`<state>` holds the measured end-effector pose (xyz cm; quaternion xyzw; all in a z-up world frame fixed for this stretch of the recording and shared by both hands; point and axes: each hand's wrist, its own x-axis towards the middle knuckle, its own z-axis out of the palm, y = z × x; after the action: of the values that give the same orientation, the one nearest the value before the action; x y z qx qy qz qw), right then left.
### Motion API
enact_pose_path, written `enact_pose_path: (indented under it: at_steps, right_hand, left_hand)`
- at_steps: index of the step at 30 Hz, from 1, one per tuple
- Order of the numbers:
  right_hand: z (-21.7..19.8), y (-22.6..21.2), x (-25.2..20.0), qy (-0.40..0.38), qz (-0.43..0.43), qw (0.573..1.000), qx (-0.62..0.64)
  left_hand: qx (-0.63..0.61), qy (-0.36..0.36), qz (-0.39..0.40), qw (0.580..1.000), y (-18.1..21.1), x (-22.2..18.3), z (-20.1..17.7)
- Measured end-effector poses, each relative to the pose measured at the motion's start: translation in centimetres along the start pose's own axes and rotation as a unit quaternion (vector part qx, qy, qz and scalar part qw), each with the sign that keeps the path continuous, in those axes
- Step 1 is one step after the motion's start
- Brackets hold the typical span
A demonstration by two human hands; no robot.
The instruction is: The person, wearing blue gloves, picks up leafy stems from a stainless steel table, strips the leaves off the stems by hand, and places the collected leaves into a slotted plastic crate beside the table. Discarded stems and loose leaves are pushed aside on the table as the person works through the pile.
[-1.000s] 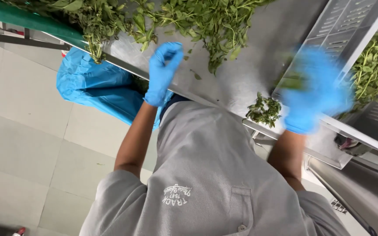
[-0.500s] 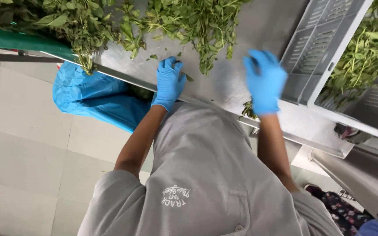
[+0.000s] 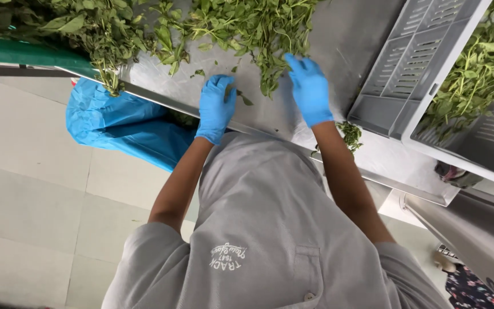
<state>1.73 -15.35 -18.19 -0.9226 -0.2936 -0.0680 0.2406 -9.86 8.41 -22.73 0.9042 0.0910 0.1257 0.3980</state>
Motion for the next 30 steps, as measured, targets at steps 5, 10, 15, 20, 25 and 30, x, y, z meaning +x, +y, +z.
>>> enact_pose_path:
  at_steps: [5,10,15,20,25,30]
  right_hand:
    - [4.9,3.5,1.6,-0.036,-0.037,0.998,-0.020]
    - [-5.6,0.2,3.2,0.055,0.111,0.956,0.265]
    - [-21.5,0.0,-0.2,0.251,0.207,0.916,0.236]
    - [-21.3,-0.2,-0.8,0.204,0.193,0.945,0.167]
    - [-20.0,-1.9,-0.7,0.132,0.168,0.973,0.086]
    - [-17.9,-3.7,0.6,0.052,0.132,0.990,0.011]
  left_hand:
    - [-0.004,-0.012,0.006,1.000,0.2,1.3,0.6]
    - [-0.014,0.014,-0.005,1.000,-0.4,0.7,-0.1]
    - [-0.009,0.003,-0.028,1.000,-2.1,-0.6,0.5]
    - [-0.001,-0.014,-0.017,1.000,-1.5,0.9,1.0]
    - [0.011,-0.003,-0.007,1.000,-0.9,1.4,0.7]
    - [0.003,0.024,-0.020,0.999,-1.0,0.5,-0.2]
